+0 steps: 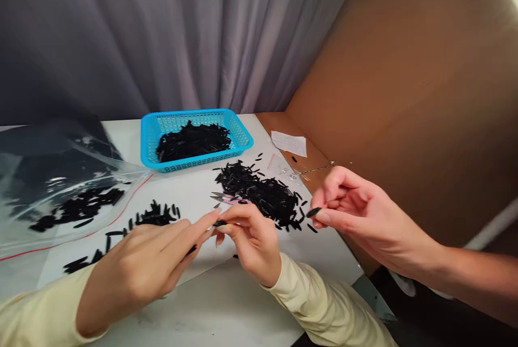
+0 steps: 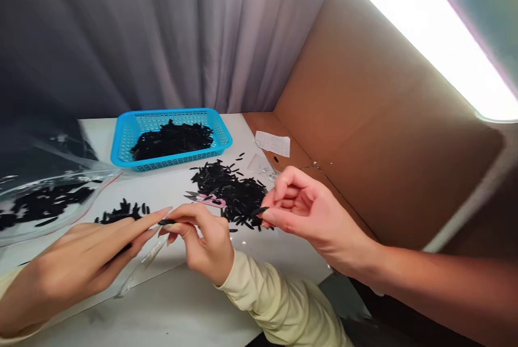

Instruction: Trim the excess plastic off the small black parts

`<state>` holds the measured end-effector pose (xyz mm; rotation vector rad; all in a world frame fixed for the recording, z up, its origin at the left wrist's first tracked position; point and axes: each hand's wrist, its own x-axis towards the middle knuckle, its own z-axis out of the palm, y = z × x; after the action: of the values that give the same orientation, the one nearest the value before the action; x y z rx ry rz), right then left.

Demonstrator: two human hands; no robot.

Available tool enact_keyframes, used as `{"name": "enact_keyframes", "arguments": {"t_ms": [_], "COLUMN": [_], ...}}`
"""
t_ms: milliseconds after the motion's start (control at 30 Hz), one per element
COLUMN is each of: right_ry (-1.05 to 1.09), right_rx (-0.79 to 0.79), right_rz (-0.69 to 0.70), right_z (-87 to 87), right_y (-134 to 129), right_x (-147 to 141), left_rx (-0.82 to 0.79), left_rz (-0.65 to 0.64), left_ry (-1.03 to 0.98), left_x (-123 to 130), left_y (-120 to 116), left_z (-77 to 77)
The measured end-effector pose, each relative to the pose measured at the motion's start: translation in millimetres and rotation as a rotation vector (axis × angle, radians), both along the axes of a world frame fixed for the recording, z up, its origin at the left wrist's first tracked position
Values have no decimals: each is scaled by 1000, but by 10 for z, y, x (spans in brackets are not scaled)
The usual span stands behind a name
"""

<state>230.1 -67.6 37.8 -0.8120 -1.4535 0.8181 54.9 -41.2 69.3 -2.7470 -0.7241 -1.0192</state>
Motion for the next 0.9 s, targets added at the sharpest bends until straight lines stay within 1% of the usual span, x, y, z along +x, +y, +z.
{"name": "enact_keyframes", "arguments": {"t_ms": [33, 133, 267, 367, 467, 633, 767, 900], "right_ry": [24, 65, 4, -52, -88, -111, -141, -188], "right_rx": [-19, -29, 49, 100, 147, 198, 230, 300], "right_rz": [0, -5, -42, -83, -113, -156, -182, -210], "right_z": [-15, -53, -62, -49, -43, -55, -59, -77], "right_y": [-4, -7, -10, -15, -20, -32, -32, -17], "right_x": [-1, 3, 13, 10, -1, -21, -33, -38], "left_rx": [19, 42, -3, -48, -73, 3, 34, 75], "left_rz": [-26, -26, -6, -27, -43, 1, 24, -4], "left_ry": [33, 51, 63, 63, 45, 27, 25, 32], "left_x": [16, 50, 45, 26, 30, 73, 81, 79], "left_y": [-3, -3, -7, -7, -7, -25, -32, -15], "left_z": [13, 29, -14, -64, -75, -42, -44, -45]}}
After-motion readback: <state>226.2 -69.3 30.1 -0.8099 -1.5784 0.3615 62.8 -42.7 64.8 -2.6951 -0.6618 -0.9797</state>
